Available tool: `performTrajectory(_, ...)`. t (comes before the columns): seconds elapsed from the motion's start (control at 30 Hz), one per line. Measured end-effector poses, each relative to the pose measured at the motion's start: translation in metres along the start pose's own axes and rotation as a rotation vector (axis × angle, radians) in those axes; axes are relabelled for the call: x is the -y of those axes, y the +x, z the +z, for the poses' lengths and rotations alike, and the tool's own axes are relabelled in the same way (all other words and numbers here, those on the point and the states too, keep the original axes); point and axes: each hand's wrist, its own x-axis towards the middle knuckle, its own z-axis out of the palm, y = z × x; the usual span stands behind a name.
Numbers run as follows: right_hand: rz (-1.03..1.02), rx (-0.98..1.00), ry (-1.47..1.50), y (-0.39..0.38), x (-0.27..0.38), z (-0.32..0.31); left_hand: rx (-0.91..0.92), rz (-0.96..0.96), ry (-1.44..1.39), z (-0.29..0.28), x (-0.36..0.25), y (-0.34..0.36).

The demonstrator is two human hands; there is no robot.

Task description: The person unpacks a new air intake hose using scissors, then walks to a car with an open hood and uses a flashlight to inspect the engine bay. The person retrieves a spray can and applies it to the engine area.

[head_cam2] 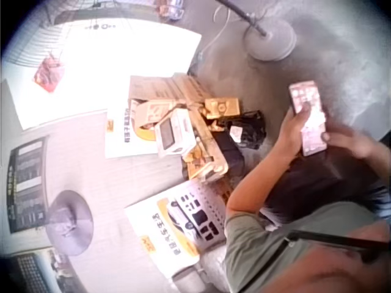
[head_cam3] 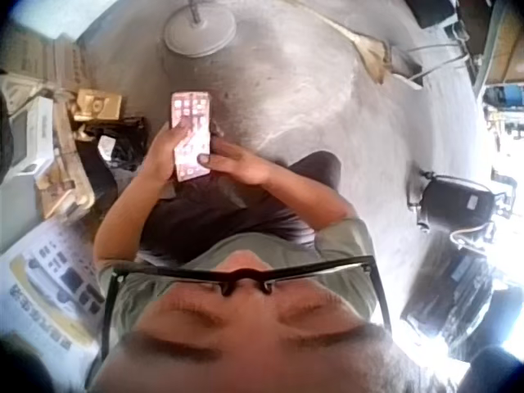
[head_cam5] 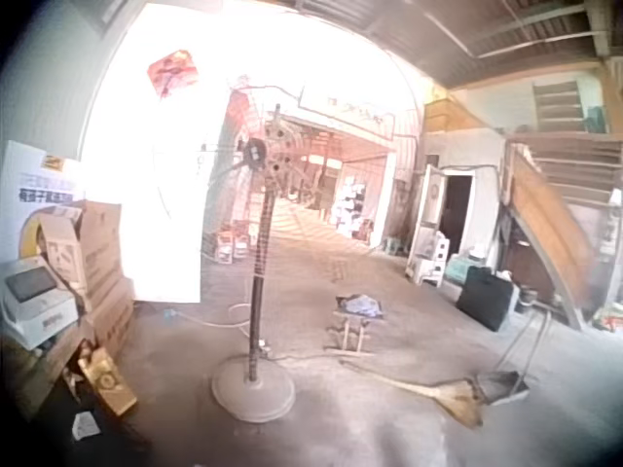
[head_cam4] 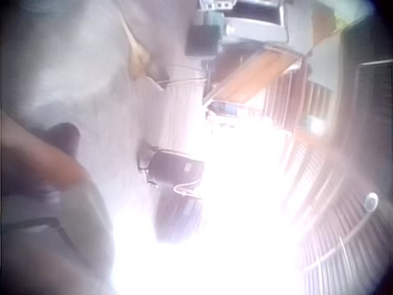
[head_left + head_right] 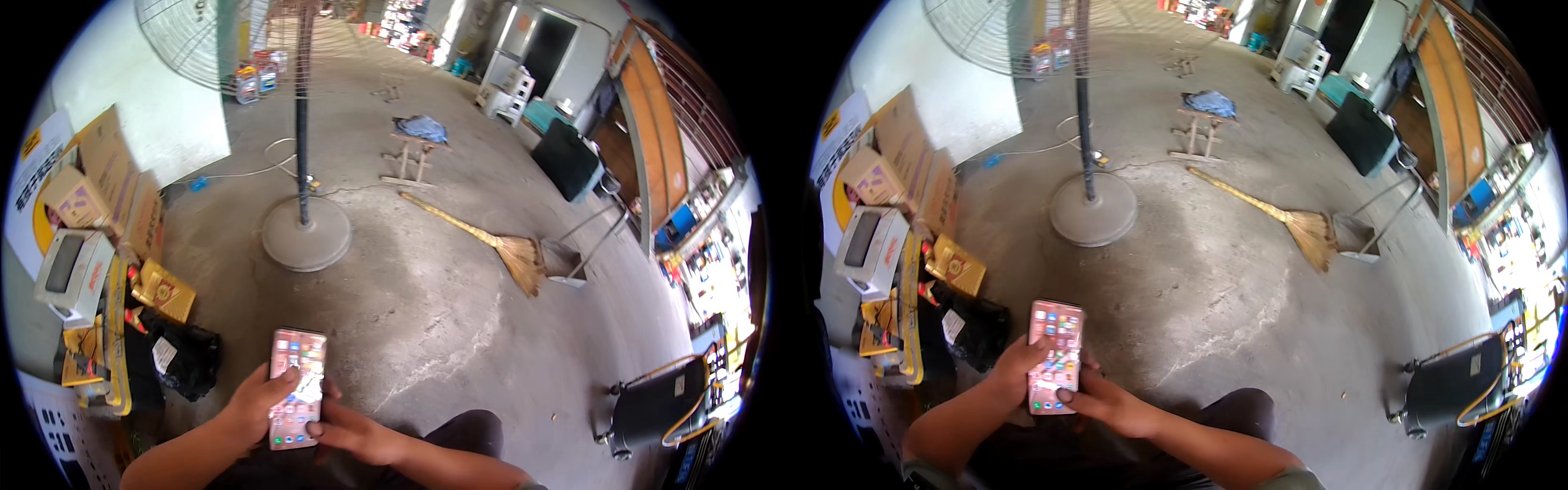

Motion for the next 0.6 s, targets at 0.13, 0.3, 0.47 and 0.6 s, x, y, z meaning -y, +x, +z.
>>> performTrajectory(0.13, -0.021, -0.191, -0.712, -0.013, 0.011, 0.000, -0.247, 0.204, 0.078, 0.005, -0.003, -0.009)
performTrajectory(0.3, -0.113, -0.442, -1.202, -0.026, -0.022, -0.027, -0.366, 0.259, 0.223, -0.003, -0.022, -0.016)
performTrajectory(0.47, 0.123, -0.215, -1.134, -0.027, -0.017, -0.048, -0.346, 0.090, 0.388, -0.008, -0.015, 0.012)
performTrajectory(0.6, 0.080, -0.241, -1.105, -0.028, -0.022, -0.069, -0.339, 0.007, 0.441, -0.004, -0.011, 0.062)
